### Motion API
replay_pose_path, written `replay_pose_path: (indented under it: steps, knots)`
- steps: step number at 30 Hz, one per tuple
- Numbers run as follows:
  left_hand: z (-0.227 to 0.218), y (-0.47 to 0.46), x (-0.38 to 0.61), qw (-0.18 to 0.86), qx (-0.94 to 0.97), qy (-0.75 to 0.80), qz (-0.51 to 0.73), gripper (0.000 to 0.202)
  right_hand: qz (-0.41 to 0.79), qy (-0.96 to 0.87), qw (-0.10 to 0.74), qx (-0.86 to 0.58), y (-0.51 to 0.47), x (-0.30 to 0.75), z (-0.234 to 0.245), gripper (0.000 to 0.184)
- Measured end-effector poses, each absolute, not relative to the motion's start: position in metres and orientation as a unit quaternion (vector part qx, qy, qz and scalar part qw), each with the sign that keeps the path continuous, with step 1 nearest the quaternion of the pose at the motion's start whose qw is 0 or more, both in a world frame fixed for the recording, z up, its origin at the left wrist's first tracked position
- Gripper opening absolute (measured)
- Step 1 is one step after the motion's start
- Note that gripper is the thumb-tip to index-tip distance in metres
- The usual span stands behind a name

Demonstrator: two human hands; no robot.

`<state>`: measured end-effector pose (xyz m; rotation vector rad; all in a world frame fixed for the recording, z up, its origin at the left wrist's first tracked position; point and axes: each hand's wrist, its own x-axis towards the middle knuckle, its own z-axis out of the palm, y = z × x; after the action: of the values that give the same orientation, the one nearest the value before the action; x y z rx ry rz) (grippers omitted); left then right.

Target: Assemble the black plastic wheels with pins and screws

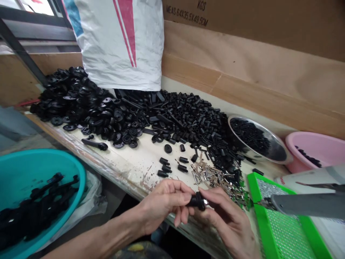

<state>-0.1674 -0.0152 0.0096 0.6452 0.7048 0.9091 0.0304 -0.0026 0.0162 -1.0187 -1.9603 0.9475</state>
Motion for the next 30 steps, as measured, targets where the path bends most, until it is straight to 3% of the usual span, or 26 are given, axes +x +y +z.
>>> replay_pose_path:
  steps: [8,14,19,24,27,30]
  knots:
    - [0.017,-0.029,-0.164,0.572,0.517,0.461,0.439,0.021,0.394,-0.721,0.385,-0.421,0.0,0.023,0.008,0.032]
    - [0.016,-0.02,-0.172,0.769,0.391,0.35,0.364,0.016,0.323,-0.8,0.36,-0.356,0.001,0.027,0.022,0.032]
    - [0.015,-0.021,-0.17,0.754,0.385,0.373,0.379,0.02,0.301,-0.808,0.361,-0.357,-0.003,0.029,0.022,0.031]
    - [0.008,-0.022,-0.173,0.869,0.291,0.249,0.311,0.027,0.312,-0.826,0.348,-0.316,-0.005,0.035,0.02,0.031]
    - [0.009,-0.025,-0.17,0.837,0.338,0.289,0.32,0.031,0.308,-0.823,0.35,-0.324,-0.005,0.036,0.022,0.031]
    - [0.014,-0.028,-0.166,0.712,0.436,0.394,0.384,0.027,0.288,-0.812,0.359,-0.36,-0.006,0.032,0.024,0.032]
